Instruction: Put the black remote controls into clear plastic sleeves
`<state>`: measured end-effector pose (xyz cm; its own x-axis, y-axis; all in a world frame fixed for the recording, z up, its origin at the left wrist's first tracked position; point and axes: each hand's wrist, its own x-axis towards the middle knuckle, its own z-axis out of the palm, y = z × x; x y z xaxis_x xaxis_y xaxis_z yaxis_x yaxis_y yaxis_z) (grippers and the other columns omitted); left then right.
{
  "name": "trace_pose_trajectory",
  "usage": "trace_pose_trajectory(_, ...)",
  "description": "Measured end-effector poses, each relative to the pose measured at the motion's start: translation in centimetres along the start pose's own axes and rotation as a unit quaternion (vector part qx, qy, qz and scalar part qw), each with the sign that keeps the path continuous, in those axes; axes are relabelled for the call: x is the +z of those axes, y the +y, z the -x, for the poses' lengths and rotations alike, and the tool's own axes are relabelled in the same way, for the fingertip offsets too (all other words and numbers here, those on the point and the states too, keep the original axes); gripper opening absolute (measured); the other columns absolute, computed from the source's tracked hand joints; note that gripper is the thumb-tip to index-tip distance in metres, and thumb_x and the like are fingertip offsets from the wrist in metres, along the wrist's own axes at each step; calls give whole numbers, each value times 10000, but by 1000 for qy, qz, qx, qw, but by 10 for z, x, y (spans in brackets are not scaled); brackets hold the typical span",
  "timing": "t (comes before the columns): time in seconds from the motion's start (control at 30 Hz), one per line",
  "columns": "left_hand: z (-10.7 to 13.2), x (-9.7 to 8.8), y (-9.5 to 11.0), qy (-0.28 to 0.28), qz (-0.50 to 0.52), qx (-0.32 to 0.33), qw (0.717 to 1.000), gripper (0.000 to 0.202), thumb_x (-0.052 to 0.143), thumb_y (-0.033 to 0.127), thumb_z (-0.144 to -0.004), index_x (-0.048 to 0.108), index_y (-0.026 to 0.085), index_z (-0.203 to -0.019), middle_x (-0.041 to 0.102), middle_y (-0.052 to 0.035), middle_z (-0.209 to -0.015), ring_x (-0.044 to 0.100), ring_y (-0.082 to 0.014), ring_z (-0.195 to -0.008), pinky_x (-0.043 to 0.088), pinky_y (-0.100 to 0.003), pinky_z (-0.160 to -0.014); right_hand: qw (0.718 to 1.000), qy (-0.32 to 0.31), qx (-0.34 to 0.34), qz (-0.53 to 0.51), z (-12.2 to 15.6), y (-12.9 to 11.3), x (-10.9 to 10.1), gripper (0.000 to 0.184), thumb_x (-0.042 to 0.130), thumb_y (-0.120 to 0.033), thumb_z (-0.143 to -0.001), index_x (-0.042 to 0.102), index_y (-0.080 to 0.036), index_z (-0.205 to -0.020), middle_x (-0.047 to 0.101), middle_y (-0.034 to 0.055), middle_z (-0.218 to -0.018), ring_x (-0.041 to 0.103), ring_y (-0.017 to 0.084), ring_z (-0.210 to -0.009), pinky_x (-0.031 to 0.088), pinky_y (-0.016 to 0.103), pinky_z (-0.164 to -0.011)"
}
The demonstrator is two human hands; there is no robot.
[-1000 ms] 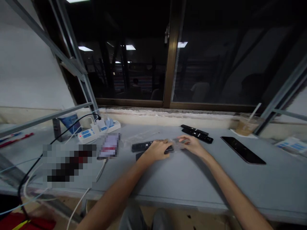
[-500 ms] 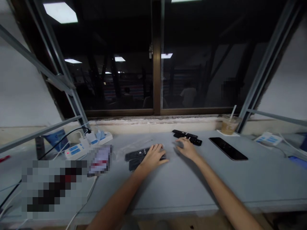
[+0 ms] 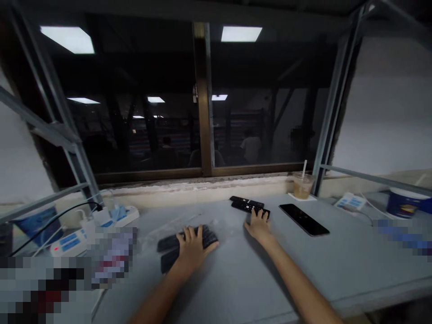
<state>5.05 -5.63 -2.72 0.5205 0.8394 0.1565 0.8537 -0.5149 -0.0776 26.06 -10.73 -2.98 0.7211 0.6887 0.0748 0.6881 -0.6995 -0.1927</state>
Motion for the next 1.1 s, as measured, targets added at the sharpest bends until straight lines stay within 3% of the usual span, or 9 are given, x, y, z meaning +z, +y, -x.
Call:
trace_pose_trajectory(0.1,-1,4,7,55,16,41,998,715,325,655,-802,454,148,-1290,523,-197,-1224,438,-366,-1157,289,-550,-952,1000,23,-3,21,0,0,4,658,463,-316,-807,291,-26,-1372,311,249,-1389,252,409,-1279,260,467,-966)
trace_pose_trajectory(0.2,-5,10,13,70,56,70,994,651,331,622,-823,458,180,-1284,518,-165,-1244,440,-323,-1170,283,-533,-982,998,62,-7,25,-3,2,6,637,488,-324,-792,340,-59,-1352,396,224,-1329,354,377,-1222,286,443,-951)
trace_pose_trajectory(0.37,-13,16,15,103,100,63,988,537,317,547,-867,474,217,-1261,511,-135,-1267,422,-293,-1206,306,-503,-985,996,90,-7,10,-6,7,6,464,406,-333,-848,487,-96,-1238,434,204,-1268,495,315,-1073,376,396,-858)
trace_pose_trajectory(0.47,-22,10,2,132,157,38,978,432,297,434,-909,481,227,-1240,523,-90,-1259,450,-232,-1185,345,-433,-973,995,103,-8,3,-9,10,8,415,364,-329,-872,535,-100,-1173,455,205,-1222,520,302,-1039,391,390,-834)
trace_pose_trajectory(0.57,-33,1,-28,167,163,-15,972,332,331,301,-910,557,221,-1139,563,-71,-1202,493,-199,-1131,346,-389,-968,992,128,-1,-15,-12,13,11,396,381,-345,-869,539,-126,-1158,494,196,-1145,524,300,-1033,401,391,-817)
trace_pose_trajectory(0.67,-42,-1,-62,147,146,-77,975,297,372,227,-890,602,200,-1077,594,-76,-1156,528,-199,-1085,352,-373,-953,988,151,3,-36,-16,15,12,373,401,-355,-860,552,-147,-1130,516,177,-1098,529,288,-1021,408,384,-810)
trace_pose_trajectory(0.77,-46,4,-84,97,146,-107,979,285,425,276,-882,608,193,-1084,620,-76,-1124,557,-199,-1053,376,-339,-924,986,159,3,-58,-18,18,12,341,406,-350,-856,569,-166,-1092,538,154,-1068,537,272,-1007,409,369,-814)
trace_pose_trajectory(0.9,-46,8,-87,67,155,-107,980,278,505,344,-844,629,209,-1054,647,-71,-1078,584,-204,-1012,415,-312,-868,986,142,-7,-89,-20,24,10,305,407,-340,-849,581,-193,-1051,568,123,-1031,566,241,-963,423,336,-783)
trace_pose_trajectory(1.1,-44,6,-81,91,145,-77,982,259,607,351,-767,661,252,-1000,600,-63,-1153,532,-204,-1080,395,-310,-905,988,125,-5,-87,-22,28,6,357,462,-377,-805,557,-198,-1098,610,117,-1022,604,245,-917,449,337,-722)
